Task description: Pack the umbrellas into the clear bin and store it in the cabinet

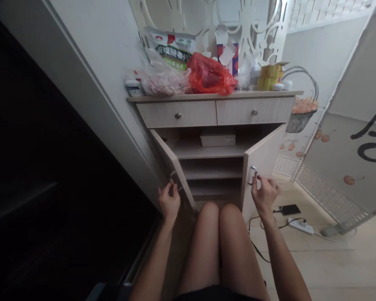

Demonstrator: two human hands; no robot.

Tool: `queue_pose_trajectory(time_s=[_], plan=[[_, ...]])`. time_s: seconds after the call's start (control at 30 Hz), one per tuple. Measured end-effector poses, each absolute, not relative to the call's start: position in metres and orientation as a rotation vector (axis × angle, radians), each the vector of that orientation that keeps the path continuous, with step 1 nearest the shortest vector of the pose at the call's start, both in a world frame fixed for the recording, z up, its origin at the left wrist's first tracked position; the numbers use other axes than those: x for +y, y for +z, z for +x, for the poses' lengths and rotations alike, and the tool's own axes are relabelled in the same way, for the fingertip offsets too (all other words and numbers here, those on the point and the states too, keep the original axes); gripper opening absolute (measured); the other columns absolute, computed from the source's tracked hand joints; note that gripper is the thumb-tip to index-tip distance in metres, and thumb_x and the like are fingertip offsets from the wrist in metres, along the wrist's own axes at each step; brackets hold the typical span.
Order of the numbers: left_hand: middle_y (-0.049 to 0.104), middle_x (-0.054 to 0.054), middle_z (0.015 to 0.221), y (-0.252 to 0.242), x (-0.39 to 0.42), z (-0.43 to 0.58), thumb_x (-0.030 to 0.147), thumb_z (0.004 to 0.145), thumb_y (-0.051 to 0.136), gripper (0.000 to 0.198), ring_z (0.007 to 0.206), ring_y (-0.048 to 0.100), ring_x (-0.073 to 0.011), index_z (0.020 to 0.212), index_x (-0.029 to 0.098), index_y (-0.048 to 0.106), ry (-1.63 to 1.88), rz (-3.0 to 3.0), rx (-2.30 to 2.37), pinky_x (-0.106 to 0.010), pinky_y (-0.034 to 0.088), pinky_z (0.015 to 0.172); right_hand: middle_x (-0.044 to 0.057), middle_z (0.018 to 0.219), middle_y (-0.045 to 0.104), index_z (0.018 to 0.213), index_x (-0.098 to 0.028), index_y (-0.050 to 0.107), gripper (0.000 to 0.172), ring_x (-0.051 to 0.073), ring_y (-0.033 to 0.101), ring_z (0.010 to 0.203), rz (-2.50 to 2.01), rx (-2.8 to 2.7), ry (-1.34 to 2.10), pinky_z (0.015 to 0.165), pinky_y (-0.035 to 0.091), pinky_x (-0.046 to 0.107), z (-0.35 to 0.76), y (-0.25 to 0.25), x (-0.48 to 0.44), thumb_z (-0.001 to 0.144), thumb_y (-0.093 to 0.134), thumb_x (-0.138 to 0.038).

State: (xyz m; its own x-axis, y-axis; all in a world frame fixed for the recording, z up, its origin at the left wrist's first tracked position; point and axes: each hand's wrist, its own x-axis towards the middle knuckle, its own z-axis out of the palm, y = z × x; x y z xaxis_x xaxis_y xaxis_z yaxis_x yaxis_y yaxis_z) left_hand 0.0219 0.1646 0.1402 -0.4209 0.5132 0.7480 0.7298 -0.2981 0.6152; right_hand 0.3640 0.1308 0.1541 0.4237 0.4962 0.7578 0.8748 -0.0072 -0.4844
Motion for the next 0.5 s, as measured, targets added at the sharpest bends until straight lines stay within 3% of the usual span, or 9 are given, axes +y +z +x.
queue_pose_trajectory(time_s=[0.13, 0.37, 0.5], plan=[[0.076, -0.010, 0.087, 0.138, 0.144, -0.025, 0.036, 0.084, 0.056, 0.022, 0.079, 0.072, -0.0245, 0.090, 0.019, 0.071, -1.755, -1.449, -1.724, -0.054, 0.041, 0.110, 0.009, 0.074, 0.065, 0.092, -0.017, 0.073, 0.042, 0.024, 0.057, 0.080, -1.683, -1.203, -0.549, 0.084, 0.031, 0.039, 0.397, 0.150, 0.103, 0.091, 0.048, -0.050], [0.076, -0.013, 0.090, 0.142, 0.123, -0.125, 0.036, 0.072, 0.059, 0.026, 0.102, 0.069, -0.0337, 0.087, 0.019, 0.072, -1.816, -1.205, -1.985, -0.051, 0.053, 0.096, 0.010, 0.072, 0.063, 0.091, -0.021, 0.072, 0.047, 0.026, 0.059, 0.074, -1.751, -1.125, -0.648, 0.078, 0.035, 0.042, 0.477, 0.130, 0.065, 0.087, 0.044, -0.058], [0.076, -0.004, 0.084, 0.157, 0.120, -0.164, 0.033, 0.063, 0.062, 0.022, 0.094, 0.070, -0.0300, 0.080, 0.020, 0.070, -1.990, -0.979, -2.220, -0.050, 0.055, 0.091, 0.013, 0.068, 0.064, 0.082, -0.028, 0.069, 0.044, 0.027, 0.058, 0.065, -1.834, -1.044, -0.716, 0.067, 0.037, 0.042, 0.535, 0.121, 0.053, 0.081, 0.040, -0.060]])
